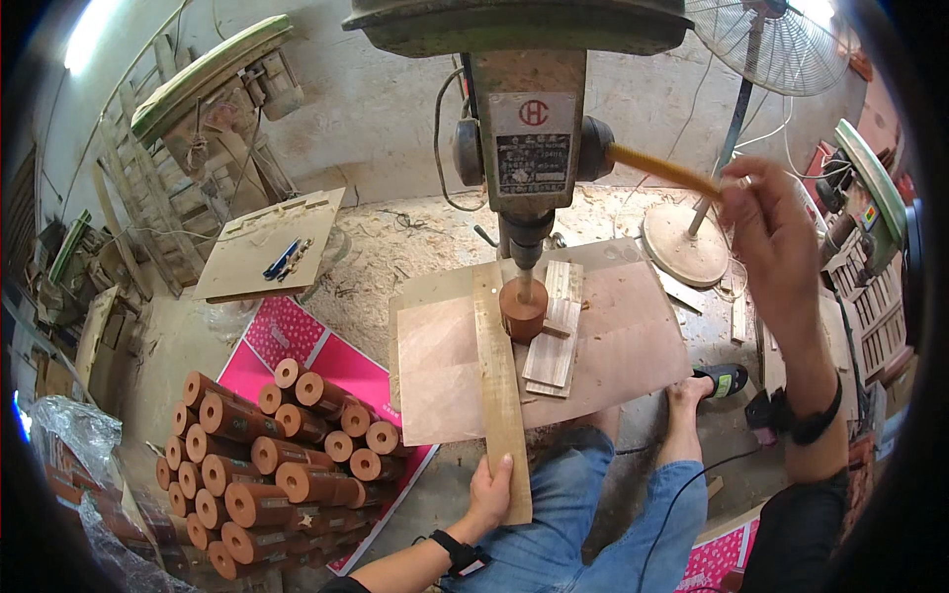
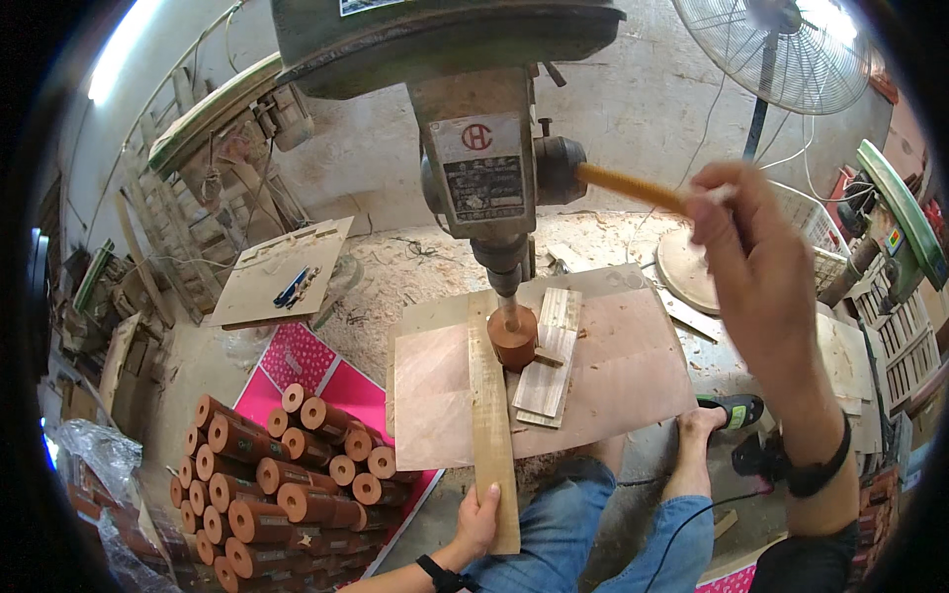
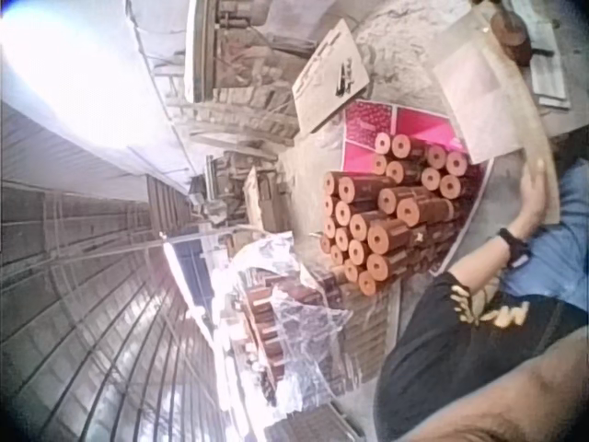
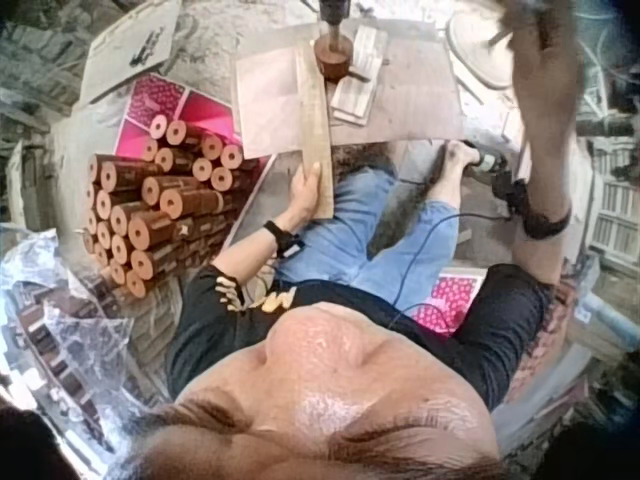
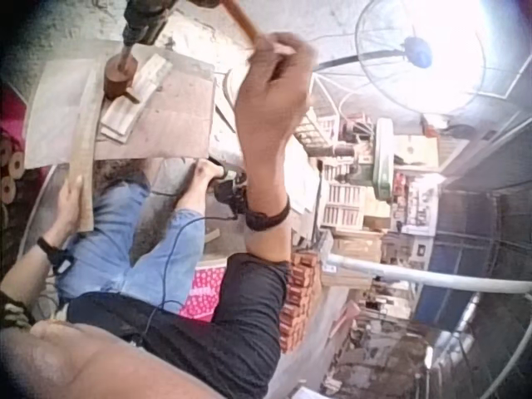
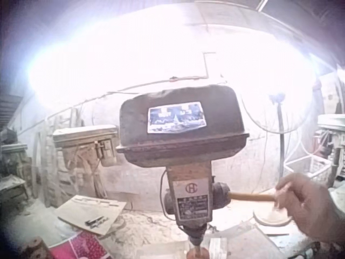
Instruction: Use a drill press to drill holes through the center of cylindrical wood blocks in a factory setting.
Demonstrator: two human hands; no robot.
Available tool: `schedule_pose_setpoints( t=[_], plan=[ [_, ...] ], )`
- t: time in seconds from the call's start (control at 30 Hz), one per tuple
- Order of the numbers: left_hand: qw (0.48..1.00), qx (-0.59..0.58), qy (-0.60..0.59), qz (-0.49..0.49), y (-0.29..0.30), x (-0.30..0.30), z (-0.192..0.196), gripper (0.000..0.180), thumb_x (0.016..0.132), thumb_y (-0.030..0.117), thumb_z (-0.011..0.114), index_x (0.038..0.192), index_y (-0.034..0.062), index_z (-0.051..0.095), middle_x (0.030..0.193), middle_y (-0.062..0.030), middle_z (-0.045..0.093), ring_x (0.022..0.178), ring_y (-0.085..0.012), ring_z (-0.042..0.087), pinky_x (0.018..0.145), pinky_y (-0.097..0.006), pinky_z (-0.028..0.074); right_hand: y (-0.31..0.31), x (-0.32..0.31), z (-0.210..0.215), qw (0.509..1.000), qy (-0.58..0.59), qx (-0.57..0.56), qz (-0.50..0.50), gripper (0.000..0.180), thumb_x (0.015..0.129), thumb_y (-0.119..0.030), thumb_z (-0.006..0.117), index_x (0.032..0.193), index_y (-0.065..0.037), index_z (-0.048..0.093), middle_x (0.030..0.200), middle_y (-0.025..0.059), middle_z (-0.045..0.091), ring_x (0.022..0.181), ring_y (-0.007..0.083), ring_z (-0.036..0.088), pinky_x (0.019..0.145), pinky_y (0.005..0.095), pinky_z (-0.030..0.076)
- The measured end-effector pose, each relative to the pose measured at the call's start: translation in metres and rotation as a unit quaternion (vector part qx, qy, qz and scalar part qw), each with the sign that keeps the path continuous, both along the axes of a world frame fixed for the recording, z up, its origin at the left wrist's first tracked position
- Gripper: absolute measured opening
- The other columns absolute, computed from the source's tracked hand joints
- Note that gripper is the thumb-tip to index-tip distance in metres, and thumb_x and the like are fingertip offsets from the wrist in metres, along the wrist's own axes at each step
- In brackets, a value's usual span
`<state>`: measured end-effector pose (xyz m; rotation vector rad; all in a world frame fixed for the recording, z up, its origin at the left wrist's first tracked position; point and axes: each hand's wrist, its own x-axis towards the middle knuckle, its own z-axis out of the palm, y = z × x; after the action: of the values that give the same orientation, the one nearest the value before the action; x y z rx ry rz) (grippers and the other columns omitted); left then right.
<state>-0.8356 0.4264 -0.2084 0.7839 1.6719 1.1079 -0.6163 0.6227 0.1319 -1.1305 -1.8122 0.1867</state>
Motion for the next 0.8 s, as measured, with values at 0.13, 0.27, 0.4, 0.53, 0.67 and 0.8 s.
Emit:
schedule_pose_setpoints(
  t=[0.13, 0.27, 0.4, 0.53, 0.67, 0.8],
  plan=[
    [1.0, -0.005, -0.001, 0.02, -0.003, -0.003, 0.004, 0.04, 0.099, 0.034, 0.052, 0.117, -0.0015, 0.056, 0.103, -0.0128, 0.066, 0.094, -0.0178, 0.06, 0.084, -0.032, 0.048, 0.065, -0.009, 0.016, 0.977, 0.18, 0.038, 0.111, 0.027, 0.096, -0.021, 0.061, 0.116, -0.003, 0.062, 0.083, 0.0006, 0.061, 0.068, 0.0043, 0.05, 0.06, 0.0202, 0.042],
    [1.0, 0.003, 0.031, -0.002, -0.002, -0.001, -0.003, 0.04, 0.099, 0.032, 0.054, 0.117, -0.003, 0.053, 0.105, -0.0129, 0.065, 0.094, -0.0175, 0.06, 0.084, -0.032, 0.049, 0.143, -0.02, 0.038, 0.952, 0.251, 0.048, 0.169, 0.035, 0.095, -0.027, 0.062, 0.121, -0.004, 0.063, 0.085, 0.001, 0.061, 0.068, 0.0061, 0.051, 0.062, 0.0213, 0.043],
    [0.995, -0.01, 0.095, 0.028, -0.001, 0.004, 0.012, 0.061, 0.091, 0.037, 0.064, 0.132, -0.001, 0.039, 0.113, -0.0219, 0.057, 0.101, -0.03, 0.057, 0.089, -0.038, 0.046, 0.208, -0.045, 0.028, 0.958, 0.276, -0.035, 0.071, 0.043, 0.093, -0.035, 0.064, 0.13, -0.014, 0.057, 0.088, 0.0036, 0.062, 0.069, 0.0094, 0.053, 0.059, 0.0253, 0.045],
    [0.913, 0.134, 0.378, -0.073, -0.009, 0.002, 0.03, 0.098, 0.071, 0.045, 0.079, 0.142, 0.0034, 0.026, 0.128, -0.0244, 0.034, 0.119, -0.0414, 0.033, 0.102, -0.054, 0.026, 0.221, -0.074, -0.004, 0.942, 0.292, -0.156, 0.053, 0.064, 0.093, -0.038, 0.063, 0.147, -0.022, 0.033, 0.091, 0.009, 0.064, 0.068, 0.015, 0.057, 0.06, 0.0294, 0.048],
    [0.831, 0.162, 0.524, -0.093, -0.004, -0.03, 0.038, 0.094, 0.07, 0.04, 0.079, 0.143, 0.0066, 0.031, 0.128, -0.0255, 0.034, 0.122, -0.0424, 0.032, 0.099, -0.058, 0.028, 0.186, -0.045, -0.017, 0.963, 0.221, -0.156, -0.005, 0.062, 0.093, -0.034, 0.064, 0.146, -0.019, 0.037, 0.088, 0.0104, 0.064, 0.068, 0.0142, 0.057, 0.061, 0.0297, 0.049],
    [0.765, 0.128, 0.631, -0.015, 0.01, -0.11, 0.051, 0.08, 0.073, 0.015, 0.071, 0.143, 0.0045, 0.034, 0.134, -0.0276, 0.031, 0.126, -0.0458, 0.029, 0.104, -0.057, 0.024, 0.105, 0.008, -0.071, 0.963, 0.038, -0.261, 0.053, 0.058, 0.091, -0.024, 0.067, 0.142, -0.012, 0.043, 0.08, 0.008, 0.062, 0.067, 0.0126, 0.056, 0.06, 0.0294, 0.05]
  ],
)
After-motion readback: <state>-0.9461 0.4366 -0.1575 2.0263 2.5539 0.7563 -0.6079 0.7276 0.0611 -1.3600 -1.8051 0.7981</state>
